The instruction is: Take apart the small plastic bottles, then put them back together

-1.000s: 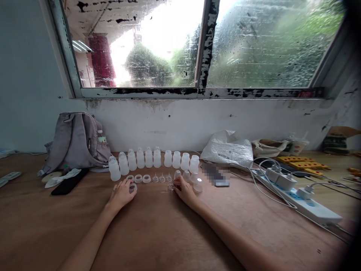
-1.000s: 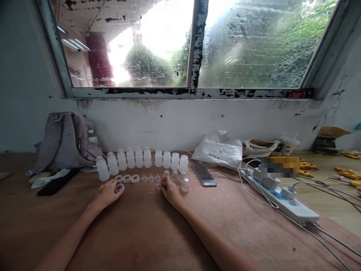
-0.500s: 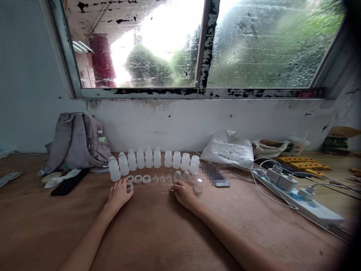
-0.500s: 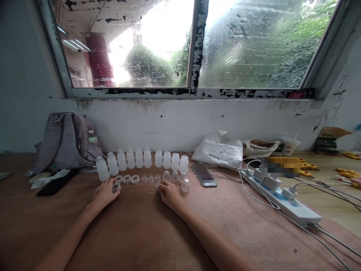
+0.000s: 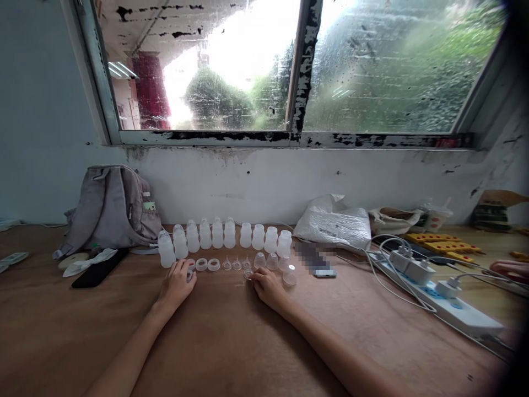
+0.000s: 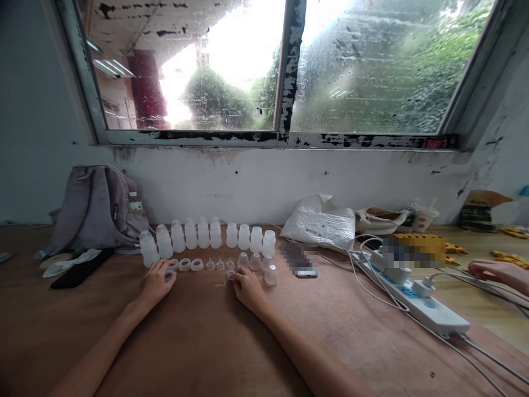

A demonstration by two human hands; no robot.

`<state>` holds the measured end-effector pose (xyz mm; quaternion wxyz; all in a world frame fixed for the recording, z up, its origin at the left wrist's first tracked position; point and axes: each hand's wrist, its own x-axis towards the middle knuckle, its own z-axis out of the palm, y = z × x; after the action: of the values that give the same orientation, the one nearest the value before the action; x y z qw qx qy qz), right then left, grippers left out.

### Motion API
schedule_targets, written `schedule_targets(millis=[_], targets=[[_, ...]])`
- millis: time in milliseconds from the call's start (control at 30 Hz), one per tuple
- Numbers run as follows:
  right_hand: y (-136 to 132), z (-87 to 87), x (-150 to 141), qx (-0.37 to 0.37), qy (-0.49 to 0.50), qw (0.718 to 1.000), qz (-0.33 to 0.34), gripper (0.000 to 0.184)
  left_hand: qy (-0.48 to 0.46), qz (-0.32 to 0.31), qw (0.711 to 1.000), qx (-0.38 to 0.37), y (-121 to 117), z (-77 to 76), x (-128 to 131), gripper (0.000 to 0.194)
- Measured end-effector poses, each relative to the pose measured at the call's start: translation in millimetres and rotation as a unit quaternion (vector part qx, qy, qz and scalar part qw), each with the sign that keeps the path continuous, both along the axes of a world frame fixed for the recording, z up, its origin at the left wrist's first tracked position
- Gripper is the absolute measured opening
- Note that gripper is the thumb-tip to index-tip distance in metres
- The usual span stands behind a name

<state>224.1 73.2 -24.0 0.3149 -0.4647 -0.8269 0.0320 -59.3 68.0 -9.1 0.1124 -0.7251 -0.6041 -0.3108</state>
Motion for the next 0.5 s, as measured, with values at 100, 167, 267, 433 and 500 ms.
schedule_targets(millis=[100, 167, 267, 433, 500], targets=[[-1, 1.1, 0, 0.001, 0.004, 1.000, 0.014, 0.032, -0.026, -0.068, 0.997, 0.018, 4, 1.3, 18, 0.019], [0, -0.1, 1, -0.002, 0.008, 1.000, 0.023, 0.033, -0.014, -0.101, 0.994, 0.025, 12, 10.5, 38, 0.020], [2, -3.4, 2, 0.002, 0.014, 1.000, 0.027, 0.033, 0.030, -0.114, 0.991, 0.056, 39, 38.1, 70, 0.028], [1, -5.7, 4, 0.015, 0.028, 0.999, 0.032, 0.028, 0.035, -0.085, 0.993, 0.080, 101, 81.3, 107, 0.035], [-1, -5.1, 5, 0.016, 0.029, 0.999, 0.033, 0.028, 0.022, -0.069, 0.994, 0.085, 115, 84.1, 114, 0.031]])
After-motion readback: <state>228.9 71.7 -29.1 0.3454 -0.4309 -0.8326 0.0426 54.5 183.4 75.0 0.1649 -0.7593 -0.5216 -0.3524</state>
